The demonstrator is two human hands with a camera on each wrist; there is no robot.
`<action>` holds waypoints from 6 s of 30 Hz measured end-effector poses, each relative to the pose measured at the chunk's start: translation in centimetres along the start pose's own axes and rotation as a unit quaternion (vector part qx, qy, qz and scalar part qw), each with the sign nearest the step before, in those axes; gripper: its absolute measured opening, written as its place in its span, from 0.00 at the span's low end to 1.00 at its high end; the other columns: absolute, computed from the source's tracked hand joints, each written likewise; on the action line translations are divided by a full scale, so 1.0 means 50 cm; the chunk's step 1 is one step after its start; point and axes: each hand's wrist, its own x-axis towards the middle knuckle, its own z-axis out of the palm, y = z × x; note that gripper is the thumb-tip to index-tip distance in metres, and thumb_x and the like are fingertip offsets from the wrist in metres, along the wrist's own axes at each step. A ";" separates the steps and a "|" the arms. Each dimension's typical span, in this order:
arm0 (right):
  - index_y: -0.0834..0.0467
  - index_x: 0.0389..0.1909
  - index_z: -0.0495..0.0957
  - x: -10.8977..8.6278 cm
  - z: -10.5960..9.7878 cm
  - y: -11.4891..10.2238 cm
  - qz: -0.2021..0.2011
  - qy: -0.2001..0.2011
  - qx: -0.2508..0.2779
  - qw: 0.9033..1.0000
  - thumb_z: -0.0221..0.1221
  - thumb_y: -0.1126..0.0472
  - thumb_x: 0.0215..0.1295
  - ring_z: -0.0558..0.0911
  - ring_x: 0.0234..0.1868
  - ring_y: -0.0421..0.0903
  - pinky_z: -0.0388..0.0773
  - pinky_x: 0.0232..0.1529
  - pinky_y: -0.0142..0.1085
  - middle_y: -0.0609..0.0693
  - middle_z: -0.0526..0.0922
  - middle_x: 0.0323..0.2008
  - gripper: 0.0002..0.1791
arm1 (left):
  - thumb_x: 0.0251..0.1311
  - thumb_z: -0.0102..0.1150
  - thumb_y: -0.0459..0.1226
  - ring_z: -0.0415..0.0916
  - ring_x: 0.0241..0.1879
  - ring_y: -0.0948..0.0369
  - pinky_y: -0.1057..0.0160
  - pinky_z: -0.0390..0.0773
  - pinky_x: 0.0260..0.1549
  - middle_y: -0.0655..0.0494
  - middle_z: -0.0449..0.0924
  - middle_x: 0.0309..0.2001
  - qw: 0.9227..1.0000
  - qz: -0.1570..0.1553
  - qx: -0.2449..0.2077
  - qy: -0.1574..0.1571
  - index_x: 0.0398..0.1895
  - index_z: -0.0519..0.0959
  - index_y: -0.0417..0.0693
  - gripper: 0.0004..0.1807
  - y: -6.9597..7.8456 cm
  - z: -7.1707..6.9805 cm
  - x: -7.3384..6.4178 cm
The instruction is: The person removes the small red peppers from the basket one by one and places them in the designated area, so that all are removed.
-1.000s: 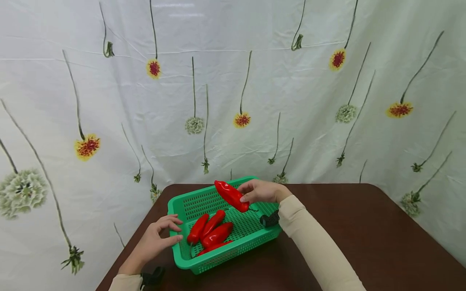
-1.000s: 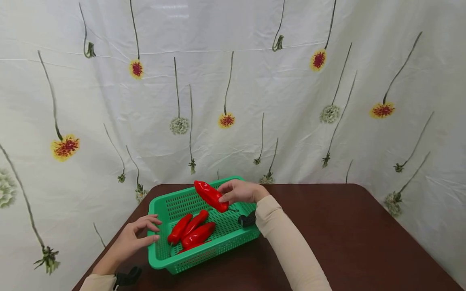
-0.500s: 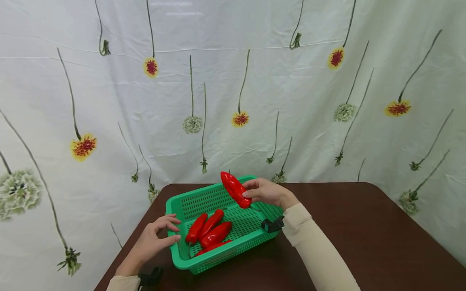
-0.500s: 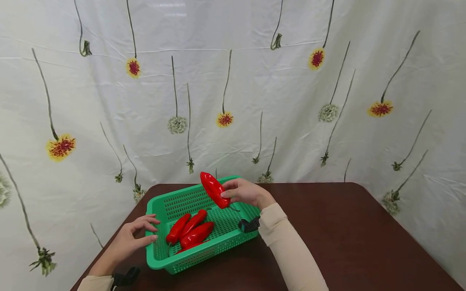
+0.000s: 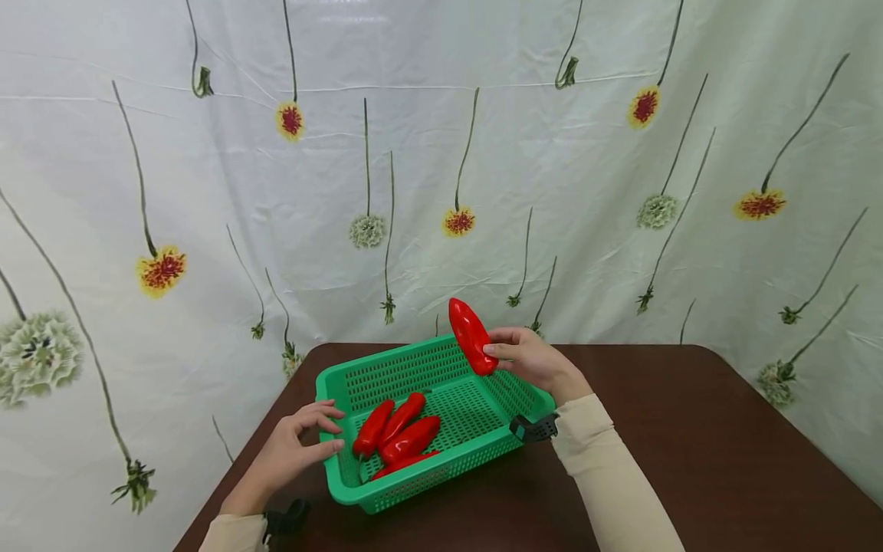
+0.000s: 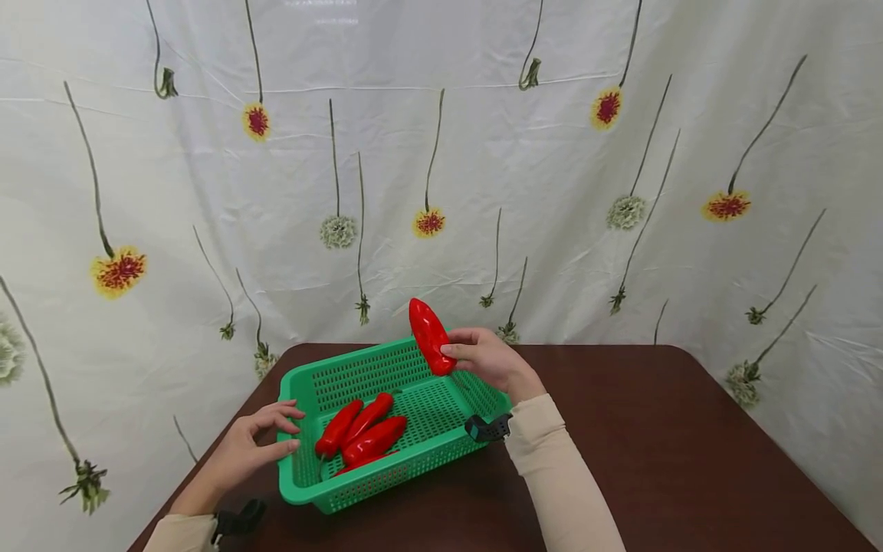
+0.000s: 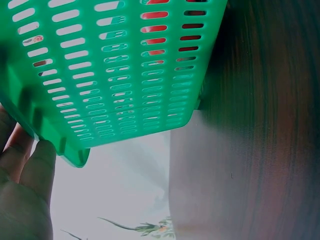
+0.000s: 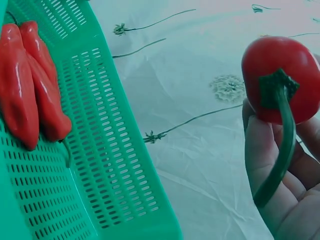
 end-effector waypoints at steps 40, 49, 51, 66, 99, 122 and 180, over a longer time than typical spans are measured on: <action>0.63 0.59 0.74 -0.094 -0.049 0.024 -0.048 0.099 0.040 0.993 0.54 0.61 0.75 0.81 0.46 0.42 0.80 0.49 0.31 0.43 0.82 0.46 0.16 | 0.58 0.70 0.34 0.60 0.60 0.87 0.76 0.69 0.55 0.43 0.82 0.53 1.000 0.003 -0.017 -0.002 0.35 0.85 0.43 0.05 0.000 0.001 0.000; 0.67 0.64 0.69 -0.110 -0.061 0.028 -0.051 0.113 0.042 0.991 0.53 0.61 0.76 0.82 0.47 0.42 0.81 0.49 0.31 0.43 0.83 0.48 0.21 | 0.58 0.70 0.34 0.61 0.61 0.85 0.77 0.69 0.55 0.43 0.82 0.53 1.000 0.014 -0.027 0.000 0.35 0.84 0.43 0.05 0.000 0.001 -0.001; 0.62 0.60 0.74 -0.113 -0.064 0.029 -0.055 0.115 0.050 0.991 0.53 0.61 0.76 0.82 0.46 0.42 0.81 0.49 0.30 0.43 0.83 0.47 0.16 | 0.58 0.70 0.34 0.61 0.61 0.85 0.77 0.69 0.55 0.42 0.82 0.53 1.000 0.012 -0.026 0.001 0.35 0.85 0.43 0.05 0.000 0.002 -0.002; 0.47 0.46 0.82 -0.126 -0.076 0.026 -0.072 0.112 0.091 0.987 0.53 0.62 0.76 0.82 0.45 0.39 0.80 0.48 0.28 0.43 0.84 0.45 0.11 | 0.59 0.69 0.33 0.60 0.61 0.87 0.79 0.66 0.55 0.43 0.82 0.54 1.000 0.004 -0.015 0.005 0.35 0.85 0.42 0.04 -0.004 0.000 0.000; 0.45 0.42 0.83 -0.162 -0.118 0.035 -0.049 0.182 0.117 0.975 0.52 0.61 0.76 0.83 0.44 0.39 0.80 0.48 0.28 0.41 0.84 0.43 0.11 | 0.58 0.69 0.33 0.60 0.62 0.87 0.78 0.66 0.56 0.43 0.83 0.55 1.000 -0.001 -0.002 0.007 0.35 0.85 0.46 0.03 -0.004 -0.002 -0.001; 0.46 0.42 0.82 -0.174 -0.136 0.044 -0.030 0.214 0.130 0.968 0.54 0.59 0.76 0.82 0.44 0.39 0.80 0.48 0.28 0.41 0.85 0.42 0.08 | 0.59 0.68 0.32 0.58 0.62 0.88 0.80 0.66 0.55 0.42 0.82 0.56 1.000 -0.002 -0.017 0.003 0.36 0.85 0.40 0.05 -0.007 0.000 -0.001; 0.65 0.67 0.66 -0.173 -0.186 0.116 0.061 0.290 0.089 0.951 0.59 0.53 0.72 0.83 0.40 0.36 0.79 0.48 0.26 0.36 0.82 0.38 0.29 | 0.58 0.68 0.31 0.60 0.61 0.88 0.81 0.65 0.55 0.43 0.83 0.54 1.000 0.004 -0.008 0.013 0.36 0.85 0.40 0.04 -0.010 0.001 0.001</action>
